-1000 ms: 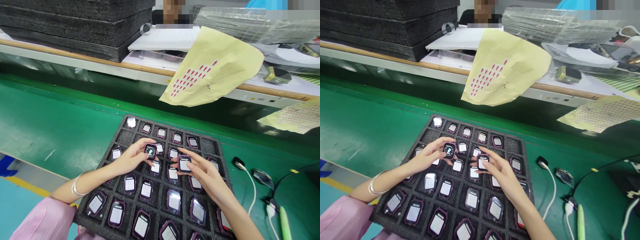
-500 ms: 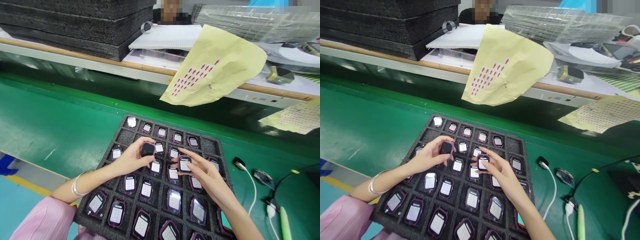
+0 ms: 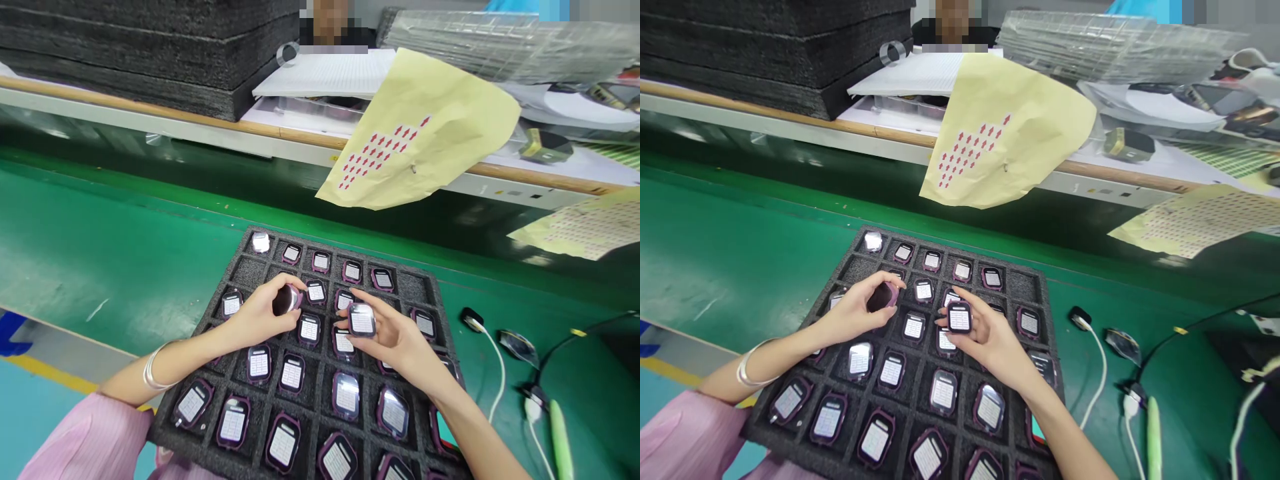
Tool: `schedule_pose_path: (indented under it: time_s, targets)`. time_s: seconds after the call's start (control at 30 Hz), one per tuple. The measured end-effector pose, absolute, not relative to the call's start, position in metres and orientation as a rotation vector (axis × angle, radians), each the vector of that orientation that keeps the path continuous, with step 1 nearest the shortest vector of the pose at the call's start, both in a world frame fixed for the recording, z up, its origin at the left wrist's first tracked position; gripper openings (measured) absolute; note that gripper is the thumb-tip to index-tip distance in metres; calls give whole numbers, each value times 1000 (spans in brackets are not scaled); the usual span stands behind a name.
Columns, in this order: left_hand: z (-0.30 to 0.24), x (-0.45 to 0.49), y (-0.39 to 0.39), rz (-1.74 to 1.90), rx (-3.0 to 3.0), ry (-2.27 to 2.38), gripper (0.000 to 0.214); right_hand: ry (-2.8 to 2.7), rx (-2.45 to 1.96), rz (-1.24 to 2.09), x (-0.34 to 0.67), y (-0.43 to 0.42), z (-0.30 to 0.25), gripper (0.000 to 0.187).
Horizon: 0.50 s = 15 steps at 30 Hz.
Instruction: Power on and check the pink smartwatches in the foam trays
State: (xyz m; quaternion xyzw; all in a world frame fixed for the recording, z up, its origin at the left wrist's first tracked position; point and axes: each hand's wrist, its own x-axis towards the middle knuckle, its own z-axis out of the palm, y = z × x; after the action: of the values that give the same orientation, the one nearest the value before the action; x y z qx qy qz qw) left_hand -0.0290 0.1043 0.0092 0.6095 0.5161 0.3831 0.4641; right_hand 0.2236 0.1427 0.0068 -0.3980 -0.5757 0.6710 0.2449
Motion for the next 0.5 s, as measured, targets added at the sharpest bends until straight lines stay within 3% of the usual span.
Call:
schedule_pose_path:
  time_s: [0.13, 0.23, 0.3, 0.4, 0.5]
  targets:
    - [1, -26, 102, 914, 1460, 1142, 56, -2023, -1177, 1365, 219, 142, -9, 55]
    - [-1, -23, 102, 911, 1567, 1110, 57, -2361, -1145, 895, 217, 142, -10, 47]
    - [2, -20, 101, 933, 1677, 1120, 56, -2408, -1108, 769, 216, 141, -4, 48]
    - [11, -12, 96, 966, 1851, 1137, 60, -2200, -1018, 953, 211, 135, 12, 33]
    - [21, 1, 89, 999, 2048, 1105, 65, -1809, -858, 1537, 202, 124, 23, 29]
